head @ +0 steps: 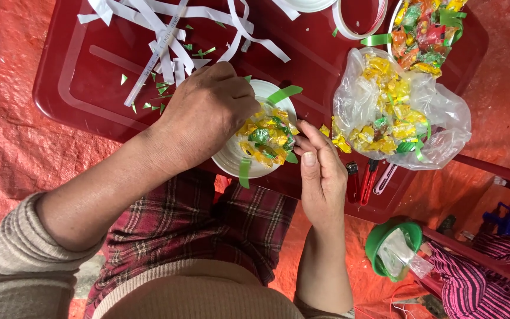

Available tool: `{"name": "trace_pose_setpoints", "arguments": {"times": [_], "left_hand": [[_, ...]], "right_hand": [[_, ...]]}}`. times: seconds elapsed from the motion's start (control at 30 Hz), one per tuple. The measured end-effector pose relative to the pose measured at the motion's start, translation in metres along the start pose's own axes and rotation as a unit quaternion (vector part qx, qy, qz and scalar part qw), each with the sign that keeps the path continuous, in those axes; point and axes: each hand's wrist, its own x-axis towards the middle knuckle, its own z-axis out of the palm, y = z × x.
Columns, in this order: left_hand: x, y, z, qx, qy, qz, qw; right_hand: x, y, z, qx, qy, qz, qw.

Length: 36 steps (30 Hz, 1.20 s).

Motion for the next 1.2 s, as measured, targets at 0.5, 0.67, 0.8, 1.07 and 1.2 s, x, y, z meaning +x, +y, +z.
{"name": "trace_pose_setpoints", "arguments": {"times": [0.5,0.67,0.8,1.07,1.2], "left_hand": [[0.004,0.003,-0.032,-0.03,-0.061,0.004,0.998],[0.003,0.006,-0.031,-0.035,-0.064,0.011,0.997],[0.004,0.011,-0.031,-0.046,-0.062,0.005,0.997],[0.007,0.013,-0.032,-0.008,-0.061,0.018,0.998],[0.007,0.014,-0.032,-0.005,-0.059,0.018,0.998]], "right_hand": [[0.002,-0.014,-0.004,-0.005,0.009,0.03,0.999],[0.0,-0.016,-0.007,-0.002,0.021,0.032,0.999],[-0.001,-0.015,-0.009,-0.002,0.022,0.021,1.0],[-0.003,-0.012,-0.016,0.001,0.038,0.016,0.999],[-0.004,-0.013,-0.022,0.005,0.051,0.019,0.999]]}}
